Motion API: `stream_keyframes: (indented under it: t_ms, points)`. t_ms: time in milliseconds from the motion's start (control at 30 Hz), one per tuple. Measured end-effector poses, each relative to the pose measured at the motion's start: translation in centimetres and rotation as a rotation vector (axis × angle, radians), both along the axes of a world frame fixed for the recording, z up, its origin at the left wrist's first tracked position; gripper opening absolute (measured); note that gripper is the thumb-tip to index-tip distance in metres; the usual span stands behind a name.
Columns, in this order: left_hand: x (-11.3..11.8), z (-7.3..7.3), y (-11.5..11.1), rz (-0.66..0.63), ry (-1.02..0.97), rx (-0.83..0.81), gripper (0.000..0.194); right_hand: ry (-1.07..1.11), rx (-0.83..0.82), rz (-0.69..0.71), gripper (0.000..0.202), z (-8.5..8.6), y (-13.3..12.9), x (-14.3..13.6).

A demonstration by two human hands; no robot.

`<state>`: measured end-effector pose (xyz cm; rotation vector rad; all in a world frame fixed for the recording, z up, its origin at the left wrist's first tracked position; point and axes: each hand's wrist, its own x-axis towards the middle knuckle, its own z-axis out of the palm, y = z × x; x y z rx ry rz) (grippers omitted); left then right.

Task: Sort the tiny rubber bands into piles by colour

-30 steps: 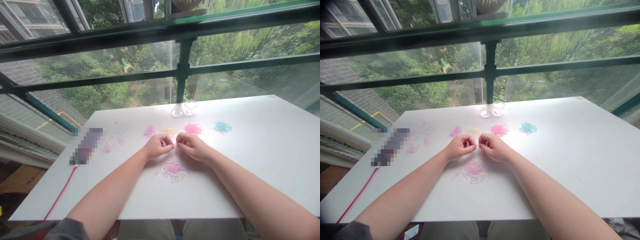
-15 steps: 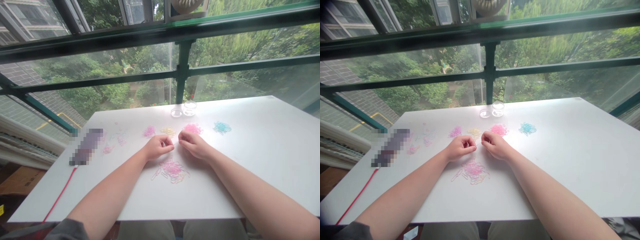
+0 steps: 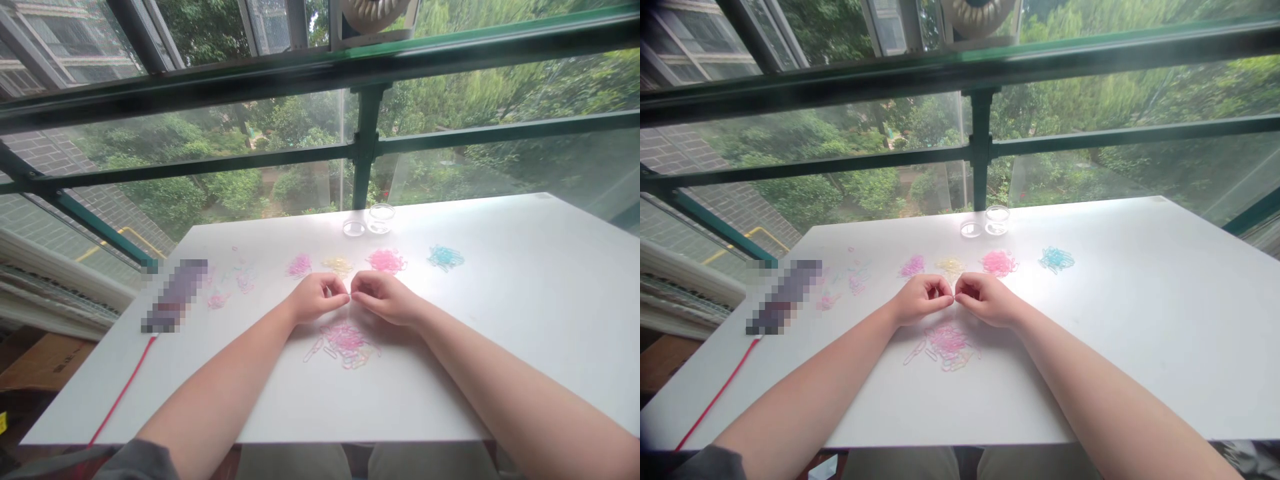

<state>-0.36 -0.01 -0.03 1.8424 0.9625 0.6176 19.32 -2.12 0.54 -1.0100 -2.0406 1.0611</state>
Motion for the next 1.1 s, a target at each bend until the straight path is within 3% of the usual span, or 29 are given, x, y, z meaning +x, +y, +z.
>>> stream_keyframes:
  t_ms: [433, 600, 800, 967, 1100]
  points:
    - [0.0, -0.3, 0.3, -0.004, -0.026, -0.037, 0.021, 0.182, -0.035, -0.162, 0.012, -0.4, 1.6, 1.2]
    - [0.1, -0.7, 0.1, -0.007, -0.016, -0.006, 0.020, 0.247, -0.011, -0.329, 0.022, -0.7, 2.2, 2.3]
    - [0.7, -0.9, 0.0, 0.066, 0.057, 0.090, 0.025, -0.074, 0.224, -0.273, 0.028, -2.2, 2.3, 2.3]
    - [1.1, -1.1, 0.1, 0.118, 0.136, 0.182, 0.025, -0.291, 0.270, -0.195, 0.028, -3.1, 1.9, 1.2]
    - [1.4, -1.3, 0.4, 0.135, 0.158, 0.190, 0.026, -0.379, 0.338, -0.237, 0.027, -3.3, 2.1, 0.9]
